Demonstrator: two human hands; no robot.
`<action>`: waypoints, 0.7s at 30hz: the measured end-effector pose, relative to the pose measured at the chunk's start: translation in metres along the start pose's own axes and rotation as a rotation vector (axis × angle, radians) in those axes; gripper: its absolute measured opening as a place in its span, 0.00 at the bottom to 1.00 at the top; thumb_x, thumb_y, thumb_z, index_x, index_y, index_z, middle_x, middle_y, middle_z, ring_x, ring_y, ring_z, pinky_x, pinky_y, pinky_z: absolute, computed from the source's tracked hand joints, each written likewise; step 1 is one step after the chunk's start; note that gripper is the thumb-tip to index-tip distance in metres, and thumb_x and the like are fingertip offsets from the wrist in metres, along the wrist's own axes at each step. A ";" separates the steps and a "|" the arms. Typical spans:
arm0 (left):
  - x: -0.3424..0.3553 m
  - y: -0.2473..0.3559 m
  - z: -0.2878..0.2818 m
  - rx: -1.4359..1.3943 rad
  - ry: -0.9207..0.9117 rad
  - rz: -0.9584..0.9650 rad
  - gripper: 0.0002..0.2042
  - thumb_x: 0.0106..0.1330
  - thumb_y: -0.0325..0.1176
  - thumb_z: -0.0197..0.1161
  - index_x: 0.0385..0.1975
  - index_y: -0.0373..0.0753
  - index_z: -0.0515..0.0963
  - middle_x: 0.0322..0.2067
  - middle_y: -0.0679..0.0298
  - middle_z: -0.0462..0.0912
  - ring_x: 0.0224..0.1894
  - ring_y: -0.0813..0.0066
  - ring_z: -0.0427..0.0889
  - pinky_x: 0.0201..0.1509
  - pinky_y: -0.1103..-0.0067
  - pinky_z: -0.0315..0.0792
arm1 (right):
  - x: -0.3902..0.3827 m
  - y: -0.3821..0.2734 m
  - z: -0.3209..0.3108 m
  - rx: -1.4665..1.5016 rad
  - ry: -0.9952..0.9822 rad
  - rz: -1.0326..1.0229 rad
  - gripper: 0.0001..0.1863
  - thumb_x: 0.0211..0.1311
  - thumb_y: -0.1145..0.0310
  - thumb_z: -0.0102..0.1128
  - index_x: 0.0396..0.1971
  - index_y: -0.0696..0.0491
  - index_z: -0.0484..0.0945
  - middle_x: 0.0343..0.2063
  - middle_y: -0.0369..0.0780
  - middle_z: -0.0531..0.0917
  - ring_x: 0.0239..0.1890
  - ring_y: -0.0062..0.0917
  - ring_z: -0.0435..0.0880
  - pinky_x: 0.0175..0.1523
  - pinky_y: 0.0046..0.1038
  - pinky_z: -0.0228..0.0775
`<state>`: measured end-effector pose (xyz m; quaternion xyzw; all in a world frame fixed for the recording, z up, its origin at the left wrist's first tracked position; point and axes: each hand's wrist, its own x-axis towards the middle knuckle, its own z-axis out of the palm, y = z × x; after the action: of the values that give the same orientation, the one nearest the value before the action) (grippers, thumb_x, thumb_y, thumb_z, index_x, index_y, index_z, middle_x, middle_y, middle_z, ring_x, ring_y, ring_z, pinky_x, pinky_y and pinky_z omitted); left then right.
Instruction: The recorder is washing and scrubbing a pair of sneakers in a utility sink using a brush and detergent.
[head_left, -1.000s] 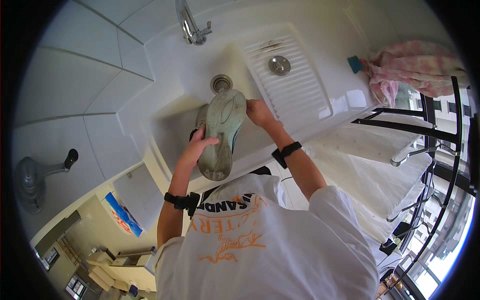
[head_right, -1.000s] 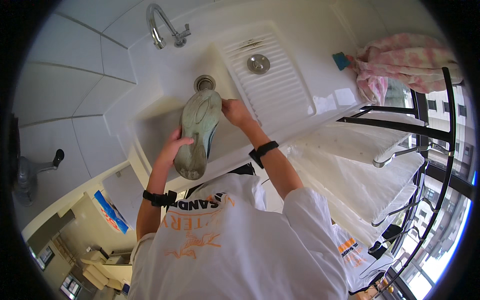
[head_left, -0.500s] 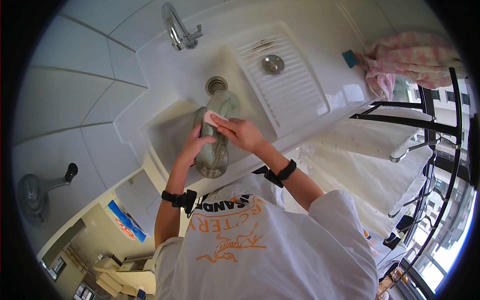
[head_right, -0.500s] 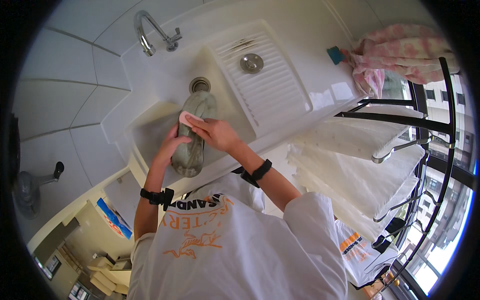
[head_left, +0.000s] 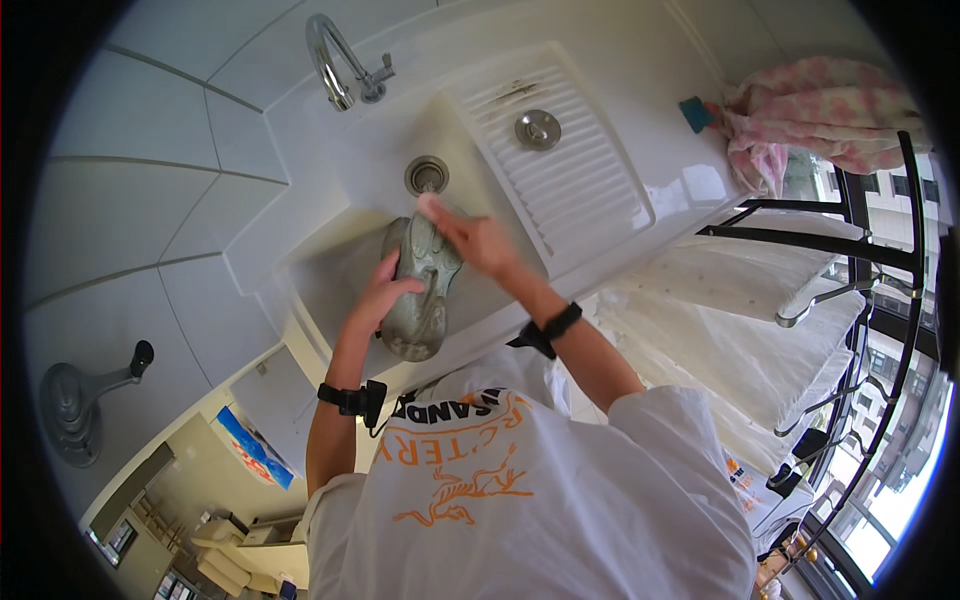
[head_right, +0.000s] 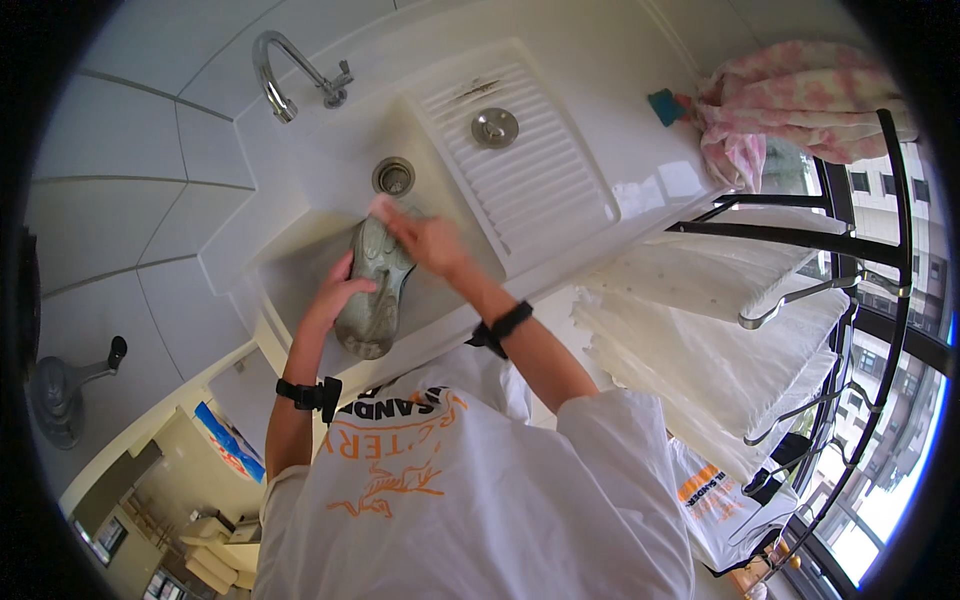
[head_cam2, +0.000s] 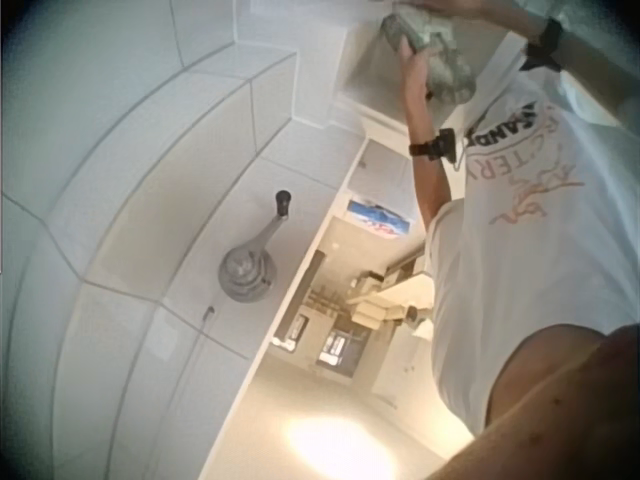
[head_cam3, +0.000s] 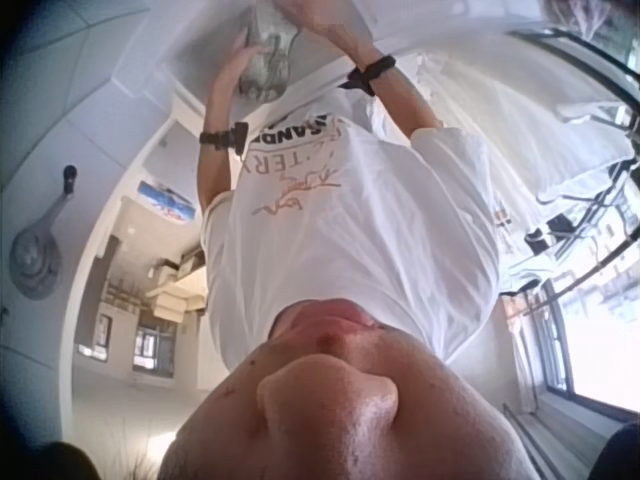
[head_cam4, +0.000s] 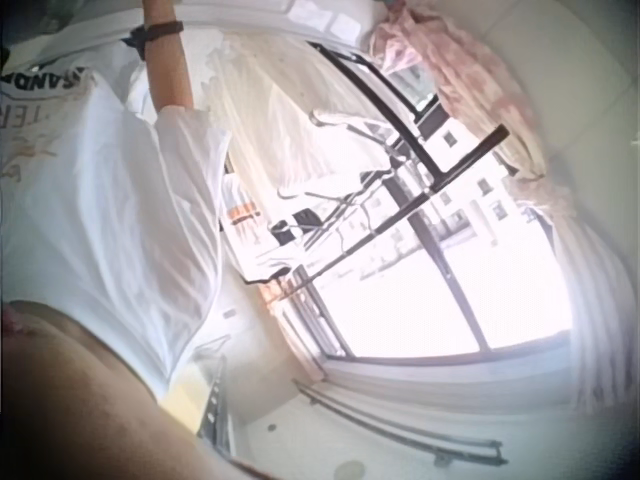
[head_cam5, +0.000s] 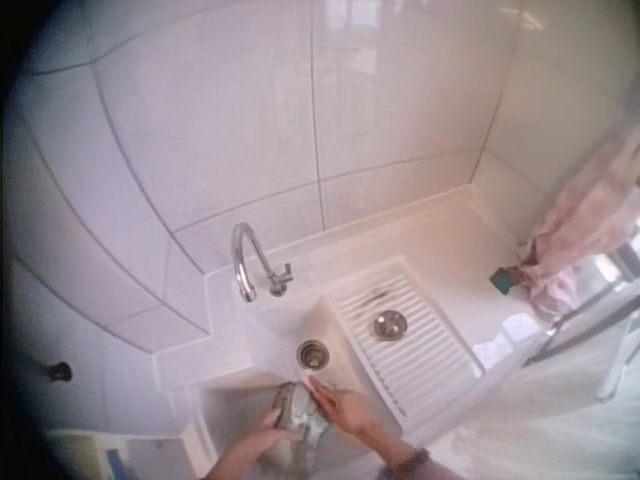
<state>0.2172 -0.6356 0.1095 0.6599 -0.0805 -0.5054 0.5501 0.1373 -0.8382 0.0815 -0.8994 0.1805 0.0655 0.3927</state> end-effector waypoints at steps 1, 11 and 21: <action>-0.008 0.000 0.002 -0.007 0.010 0.011 0.30 0.52 0.24 0.65 0.60 0.34 0.69 0.50 0.60 0.79 0.50 0.70 0.78 0.56 0.75 0.72 | 0.008 0.012 -0.002 0.009 -0.005 0.004 0.20 0.69 0.53 0.54 0.60 0.35 0.74 0.35 0.47 0.83 0.32 0.48 0.81 0.38 0.42 0.73; 0.003 -0.012 0.007 -0.271 0.242 0.152 0.29 0.57 0.21 0.64 0.61 0.34 0.66 0.52 0.60 0.77 0.54 0.70 0.75 0.59 0.73 0.69 | -0.021 0.050 0.024 0.631 0.300 0.162 0.30 0.68 0.49 0.55 0.61 0.56 0.69 0.30 0.47 0.85 0.32 0.33 0.85 0.39 0.33 0.73; 0.026 0.009 0.048 -0.766 0.287 0.405 0.28 0.58 0.15 0.62 0.60 0.37 0.66 0.57 0.61 0.73 0.59 0.70 0.71 0.63 0.73 0.65 | -0.064 0.002 0.006 1.510 -0.038 0.487 0.19 0.61 0.58 0.67 0.41 0.49 0.67 0.18 0.27 0.63 0.14 0.11 0.58 0.15 0.18 0.46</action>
<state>0.1974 -0.6874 0.1070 0.4432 0.0616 -0.2845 0.8479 0.0776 -0.8174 0.0926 -0.3237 0.3609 0.0248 0.8743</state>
